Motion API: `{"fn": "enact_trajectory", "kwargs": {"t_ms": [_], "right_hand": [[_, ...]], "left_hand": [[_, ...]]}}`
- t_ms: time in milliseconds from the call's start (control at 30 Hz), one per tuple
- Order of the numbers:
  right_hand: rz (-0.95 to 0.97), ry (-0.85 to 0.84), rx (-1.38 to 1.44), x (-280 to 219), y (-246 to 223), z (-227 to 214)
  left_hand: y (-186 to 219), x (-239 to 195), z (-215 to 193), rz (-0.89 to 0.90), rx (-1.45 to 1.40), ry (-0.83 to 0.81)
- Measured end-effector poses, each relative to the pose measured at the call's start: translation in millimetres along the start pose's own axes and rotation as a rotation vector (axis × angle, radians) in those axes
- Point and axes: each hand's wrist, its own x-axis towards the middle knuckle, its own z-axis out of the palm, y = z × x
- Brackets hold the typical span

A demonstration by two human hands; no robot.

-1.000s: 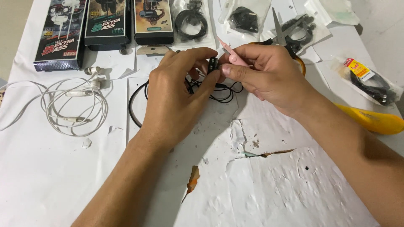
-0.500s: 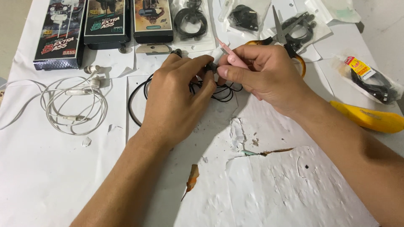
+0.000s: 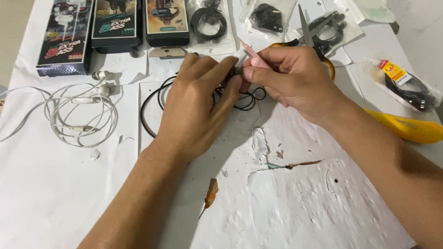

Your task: The person uses a pink tool to scrape and clean the black cable of a pair of earphones. They repeatedly rub the tool along the wire and the connector area while holding the earphones over a white table.

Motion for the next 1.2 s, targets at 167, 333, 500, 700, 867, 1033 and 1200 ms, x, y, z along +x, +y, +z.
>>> {"fn": "enact_trajectory", "kwargs": {"t_ms": [167, 333, 500, 700, 867, 1033, 1200], "right_hand": [[-0.03, -0.036, -0.007, -4, -4, 0], [-0.128, -0.113, -0.011, -4, -10, -1], [0.007, -0.078, -0.075, -4, -11, 0], [0.009, -0.075, -0.106, -5, -10, 2], [-0.105, -0.129, -0.153, -2, 4, 1], [-0.214, -0.136, -0.265, -4, 7, 3], [-0.279, -0.056, -0.401, -7, 5, 10]], "left_hand": [[-2, 3, 3, -0.009, -0.048, 0.052], [-2, 4, -2, -0.022, -0.093, -0.003], [-6, 3, 2, -0.019, -0.117, 0.019], [-11, 4, 0, -0.043, -0.106, 0.032], [-4, 4, -2, -0.052, -0.106, 0.045], [-1, 4, -3, -0.072, -0.133, 0.056], [-7, 4, -1, -0.075, -0.154, 0.073]]}}
